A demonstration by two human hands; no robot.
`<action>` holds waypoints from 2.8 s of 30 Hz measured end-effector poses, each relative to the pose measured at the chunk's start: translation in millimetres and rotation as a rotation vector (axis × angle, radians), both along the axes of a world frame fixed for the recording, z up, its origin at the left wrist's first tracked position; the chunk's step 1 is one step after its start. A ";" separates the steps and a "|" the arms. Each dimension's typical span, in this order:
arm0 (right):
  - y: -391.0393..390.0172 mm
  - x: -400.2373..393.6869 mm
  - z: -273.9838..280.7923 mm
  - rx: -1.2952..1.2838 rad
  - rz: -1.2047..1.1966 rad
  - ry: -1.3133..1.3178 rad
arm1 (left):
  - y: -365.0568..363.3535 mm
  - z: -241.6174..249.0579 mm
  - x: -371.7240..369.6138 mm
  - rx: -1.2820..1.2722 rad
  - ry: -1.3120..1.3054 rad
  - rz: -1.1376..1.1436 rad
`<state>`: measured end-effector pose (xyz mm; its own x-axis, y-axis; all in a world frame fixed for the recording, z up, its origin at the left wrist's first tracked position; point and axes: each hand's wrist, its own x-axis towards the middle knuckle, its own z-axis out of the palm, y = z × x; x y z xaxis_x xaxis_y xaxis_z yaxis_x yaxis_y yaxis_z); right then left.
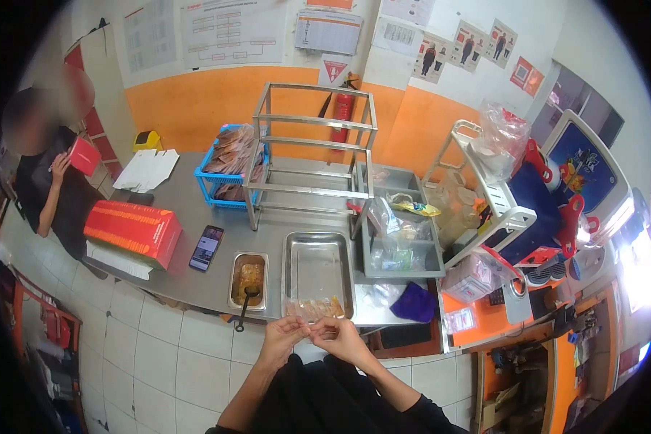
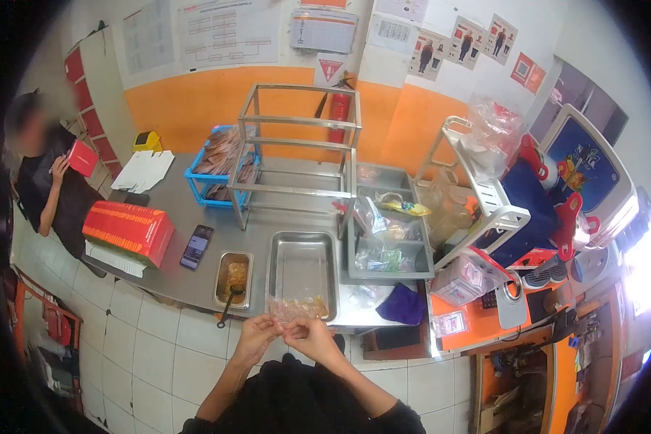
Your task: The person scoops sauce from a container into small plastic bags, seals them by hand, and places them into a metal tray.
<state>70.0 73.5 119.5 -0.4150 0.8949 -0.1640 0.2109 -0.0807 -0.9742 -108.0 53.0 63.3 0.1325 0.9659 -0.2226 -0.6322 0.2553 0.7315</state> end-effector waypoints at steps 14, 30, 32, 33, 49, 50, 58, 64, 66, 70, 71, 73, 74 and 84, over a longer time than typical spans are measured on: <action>17.2 25.7 -2.6 -0.029 0.014 -0.019 | 16.5 -6.8 20.1 -0.040 0.024 -0.061; 82.6 47.4 5.3 0.500 0.038 -0.414 | 48.8 13.8 65.1 0.148 0.524 0.248; 98.7 48.2 6.0 0.480 0.028 -0.480 | 49.4 19.4 71.2 0.172 0.651 0.394; 104.4 46.8 6.1 0.479 0.090 -0.528 | 49.6 25.8 72.0 0.181 0.713 0.468; 112.1 -78.4 -21.4 0.530 0.574 -0.138 | -55.5 56.2 -57.6 0.299 1.533 0.309; 104.7 -89.8 -25.9 0.694 0.615 -0.201 | -66.6 61.6 -64.8 0.263 1.546 0.361; 90.0 -147.4 -80.0 0.634 0.405 -0.085 | -85.4 58.7 -111.4 0.068 1.469 0.519; 127.1 -137.7 -61.3 0.431 0.121 -0.035 | -59.4 18.0 -127.9 0.131 1.351 0.334; 132.9 -136.0 -67.0 0.616 0.227 -0.115 | -52.5 -9.0 -129.3 0.166 1.402 0.213; 122.3 -137.2 -79.6 0.667 0.540 -0.197 | -42.0 -43.1 -123.7 0.220 1.551 0.100; 116.6 -136.2 -87.1 0.633 0.586 -0.190 | -40.7 -47.9 -122.2 0.211 1.555 0.077; 106.7 -136.3 -80.6 0.631 0.634 -0.193 | -37.3 -47.5 -118.9 0.199 1.583 0.059; 104.6 -135.2 -80.6 0.634 0.658 -0.206 | -36.9 -45.7 -116.8 0.198 1.607 0.064; 109.3 -130.5 -83.2 0.548 0.422 -0.079 | -35.0 -43.4 -103.7 0.105 1.678 0.008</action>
